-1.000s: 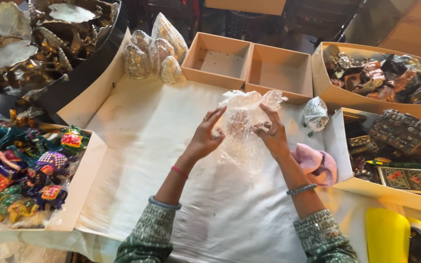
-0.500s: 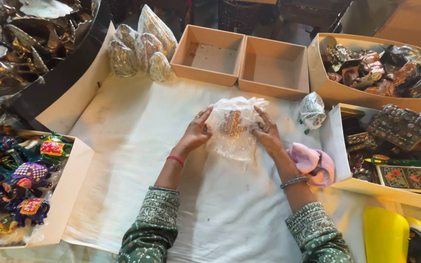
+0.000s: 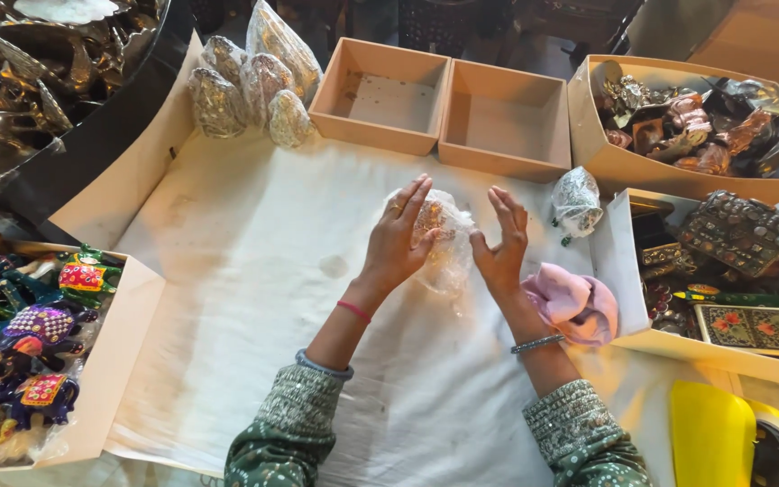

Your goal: The person wraps a small figurine in bubble wrap and secures it with tape. They then place the wrapped item into a box and pick up another figurine to clean with a cloth.

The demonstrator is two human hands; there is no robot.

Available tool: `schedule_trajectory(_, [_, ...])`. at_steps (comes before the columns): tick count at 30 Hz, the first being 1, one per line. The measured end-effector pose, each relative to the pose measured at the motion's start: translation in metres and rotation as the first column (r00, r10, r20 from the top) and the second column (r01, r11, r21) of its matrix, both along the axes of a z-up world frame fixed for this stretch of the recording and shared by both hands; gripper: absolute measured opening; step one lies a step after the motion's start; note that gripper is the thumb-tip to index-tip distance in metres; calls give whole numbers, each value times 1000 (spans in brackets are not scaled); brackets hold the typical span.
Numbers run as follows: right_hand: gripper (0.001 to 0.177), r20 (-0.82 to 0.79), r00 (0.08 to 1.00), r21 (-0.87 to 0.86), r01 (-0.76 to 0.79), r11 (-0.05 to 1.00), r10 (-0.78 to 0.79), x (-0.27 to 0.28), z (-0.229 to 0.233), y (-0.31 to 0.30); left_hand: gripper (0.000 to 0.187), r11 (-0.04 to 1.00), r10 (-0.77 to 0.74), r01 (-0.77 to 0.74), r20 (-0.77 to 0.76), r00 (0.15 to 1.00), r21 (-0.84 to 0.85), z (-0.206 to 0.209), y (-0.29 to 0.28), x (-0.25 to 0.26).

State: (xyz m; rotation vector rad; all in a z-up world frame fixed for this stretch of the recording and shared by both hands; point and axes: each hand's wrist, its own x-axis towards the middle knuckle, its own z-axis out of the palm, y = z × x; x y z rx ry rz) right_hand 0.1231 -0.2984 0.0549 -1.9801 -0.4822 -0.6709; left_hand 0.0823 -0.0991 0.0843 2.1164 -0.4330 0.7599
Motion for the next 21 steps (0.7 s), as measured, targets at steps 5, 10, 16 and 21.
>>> schedule_trajectory(5, [60, 210, 977, -147, -12, 989, 42, -7, 11, 17, 84, 999, -10, 11, -34, 999, 30, -30, -2, 20])
schedule_trajectory(10, [74, 159, 960, -277, -181, 944, 231, 16, -3, 30, 94, 998, -9, 12, -50, 999, 57, -51, 0, 31])
schedule_trajectory(16, [69, -307, 911, -177, -338, 924, 274, 61, -84, 6, 101, 992, -100, 64, -387, 917, -105, -108, 10, 57])
schedule_trajectory(21, [50, -343, 833, 50, -445, 894, 434, 90, -131, -13, 103, 989, -143, 108, -426, 893, -106, -127, 13, 60])
